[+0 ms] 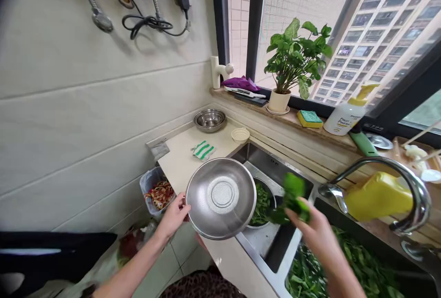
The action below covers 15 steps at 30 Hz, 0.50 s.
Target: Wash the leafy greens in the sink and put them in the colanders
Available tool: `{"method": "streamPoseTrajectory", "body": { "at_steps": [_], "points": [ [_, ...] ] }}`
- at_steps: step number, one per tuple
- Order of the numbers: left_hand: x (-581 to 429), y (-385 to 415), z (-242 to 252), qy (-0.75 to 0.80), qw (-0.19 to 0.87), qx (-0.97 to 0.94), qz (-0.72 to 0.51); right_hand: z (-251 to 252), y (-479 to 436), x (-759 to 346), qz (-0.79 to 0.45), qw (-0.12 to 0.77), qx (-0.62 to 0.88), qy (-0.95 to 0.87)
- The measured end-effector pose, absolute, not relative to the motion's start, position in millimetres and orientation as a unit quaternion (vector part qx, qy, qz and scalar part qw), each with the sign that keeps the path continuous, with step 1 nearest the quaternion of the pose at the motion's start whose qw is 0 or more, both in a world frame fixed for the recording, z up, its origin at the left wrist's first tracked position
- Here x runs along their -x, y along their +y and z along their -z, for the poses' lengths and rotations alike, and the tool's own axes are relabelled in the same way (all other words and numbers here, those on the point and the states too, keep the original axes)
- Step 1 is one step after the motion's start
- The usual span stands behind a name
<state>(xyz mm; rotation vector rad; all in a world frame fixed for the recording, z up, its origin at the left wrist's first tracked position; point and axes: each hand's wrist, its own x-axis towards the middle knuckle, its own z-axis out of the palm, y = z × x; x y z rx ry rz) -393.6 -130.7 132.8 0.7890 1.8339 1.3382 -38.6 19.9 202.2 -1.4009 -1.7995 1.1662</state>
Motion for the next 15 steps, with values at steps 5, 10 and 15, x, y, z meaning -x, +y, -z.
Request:
{"method": "streamPoseTrajectory", "body": {
  "at_steps": [5,10,15],
  "points": [
    [355,-153,-133,0.728,0.374,-0.292,-0.495,-215,-1,165,-0.408,0.116,0.318,-0.848],
    [350,-166,-130,0.698,0.432,-0.236,-0.521,-210,15,184,-0.425,0.113,0.264,-0.858],
    [359,-166,-128,0.698,0.417,-0.203,-0.545,-198,31,185,-0.474,0.124,0.225,-0.842]
  ]
}}
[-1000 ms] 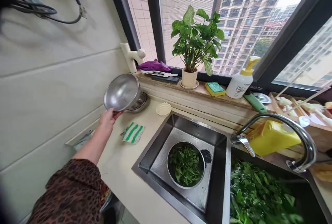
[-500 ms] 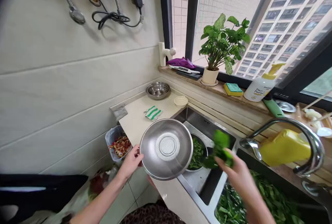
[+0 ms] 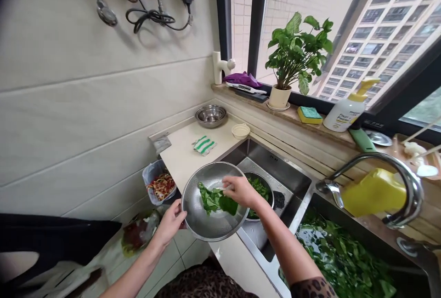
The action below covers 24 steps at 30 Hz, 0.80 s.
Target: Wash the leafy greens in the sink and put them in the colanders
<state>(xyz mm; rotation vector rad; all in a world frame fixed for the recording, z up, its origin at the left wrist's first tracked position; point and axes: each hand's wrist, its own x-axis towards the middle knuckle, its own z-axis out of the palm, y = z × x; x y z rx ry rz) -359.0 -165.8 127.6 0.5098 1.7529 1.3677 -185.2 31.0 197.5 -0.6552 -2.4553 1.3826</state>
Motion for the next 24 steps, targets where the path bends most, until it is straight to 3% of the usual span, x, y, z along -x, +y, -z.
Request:
{"method": "streamPoseTrajectory", "body": {
  "at_steps": [3,7,10,13,16,21,24],
  "points": [
    [363,-162,-128,0.698,0.424,-0.190,-0.545,-194,34,193,-0.520,0.106,0.188,-0.827],
    [378,-162,-126,0.700,0.431,-0.167,-0.544,-184,67,177,-0.604,0.255,0.267,-0.706],
    [398,-164,-122,0.707,0.401,-0.126,-0.568,-146,102,144,-0.500,0.340,0.425,-0.674],
    [419,-164,-117,0.721,0.348,-0.082,-0.594,-83,115,117,-0.360,0.187,0.515,-0.755],
    [435,-160,-110,0.733,0.310,-0.063,-0.602,-28,101,119,-0.317,0.068,0.538,-0.778],
    [446,-150,-100,0.741,0.302,-0.055,-0.598,12,76,160,-0.329,0.016,0.577,-0.747],
    [449,-147,-97,0.748,0.322,-0.050,-0.578,24,78,170,-0.366,0.060,0.592,-0.716]
  ]
}}
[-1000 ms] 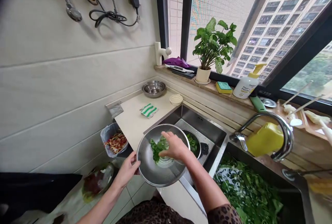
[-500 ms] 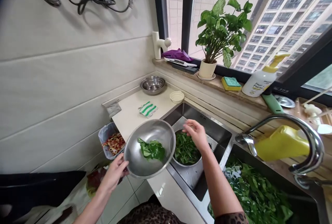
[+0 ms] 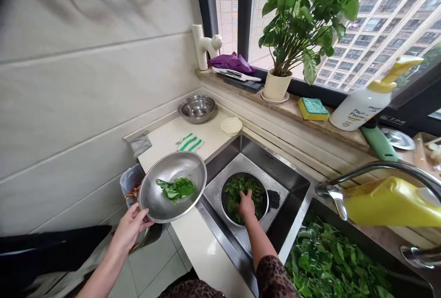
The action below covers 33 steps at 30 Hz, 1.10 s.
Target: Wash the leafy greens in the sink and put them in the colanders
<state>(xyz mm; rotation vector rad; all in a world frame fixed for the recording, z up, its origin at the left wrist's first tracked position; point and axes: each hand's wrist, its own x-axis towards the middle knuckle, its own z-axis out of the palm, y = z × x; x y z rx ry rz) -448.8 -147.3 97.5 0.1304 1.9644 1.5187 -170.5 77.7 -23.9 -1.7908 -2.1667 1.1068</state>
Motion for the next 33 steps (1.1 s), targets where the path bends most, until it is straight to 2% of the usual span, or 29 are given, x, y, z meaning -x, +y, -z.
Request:
{"method": "streamPoseTrajectory", "body": {
  "at_steps": [3,7,9,11,13,15,17,19,22,26,30,33],
  "points": [
    [452,-149,-103,0.782,0.306,-0.069,-0.538,34,87,162,-0.400,0.126,0.605,-0.677],
    [448,-153,-133,0.826,0.037,-0.178,-0.533,27,100,133,-0.432,0.170,0.614,-0.639],
    [434,-148,-154,0.792,-0.022,-0.242,-0.561,10,103,115,-0.470,0.217,0.614,-0.596],
    [410,-136,-172,0.751,0.033,-0.308,-0.584,-17,103,97,-0.555,0.299,0.589,-0.505],
    [377,-116,-181,0.700,0.169,-0.375,-0.584,-51,99,84,-0.648,0.376,0.532,-0.395],
    [339,-91,-180,0.625,0.325,-0.427,-0.567,-87,90,79,-0.685,0.402,0.485,-0.367],
    [302,-66,-171,0.551,0.429,-0.466,-0.543,-118,77,85,-0.694,0.396,0.451,-0.397],
    [273,-45,-161,0.512,0.460,-0.489,-0.536,-143,60,100,-0.690,0.374,0.423,-0.453],
    [254,-24,-150,0.504,0.402,-0.504,-0.574,-170,38,124,-0.692,0.319,0.373,-0.529],
    [280,-21,-156,0.535,0.361,-0.472,-0.601,-187,33,136,-0.725,0.233,0.306,-0.571],
    [344,-32,-173,0.618,0.247,-0.456,-0.590,-147,61,132,-0.688,0.260,0.366,-0.570],
    [398,-41,-179,0.689,0.136,-0.464,-0.539,-82,84,131,-0.560,0.230,0.518,-0.604]
  ]
}}
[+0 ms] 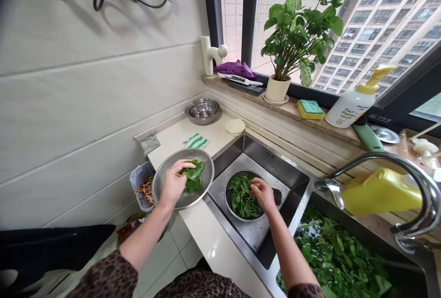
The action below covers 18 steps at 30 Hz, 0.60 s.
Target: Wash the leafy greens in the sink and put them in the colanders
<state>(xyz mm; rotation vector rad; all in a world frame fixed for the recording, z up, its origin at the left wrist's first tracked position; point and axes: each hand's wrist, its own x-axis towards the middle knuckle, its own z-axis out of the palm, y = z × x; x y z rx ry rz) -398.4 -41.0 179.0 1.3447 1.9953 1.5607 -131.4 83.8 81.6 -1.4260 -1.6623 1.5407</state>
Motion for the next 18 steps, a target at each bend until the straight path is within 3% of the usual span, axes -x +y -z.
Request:
{"method": "streamPoseTrajectory", "body": {
  "at_steps": [4,8,13,18],
  "points": [
    [451,-59,-170,0.758,0.142,-0.556,-0.311,-6,89,148,-0.371,0.112,0.577,-0.719],
    [460,-77,-165,0.796,0.124,-0.557,-0.203,27,81,175,-0.318,0.039,0.573,-0.754],
    [427,-86,-191,0.796,0.112,-0.507,-0.310,37,96,169,-0.318,0.029,0.598,-0.735],
    [372,-77,-209,0.720,0.249,-0.445,-0.471,25,117,120,-0.392,0.133,0.621,-0.666]
  ]
}}
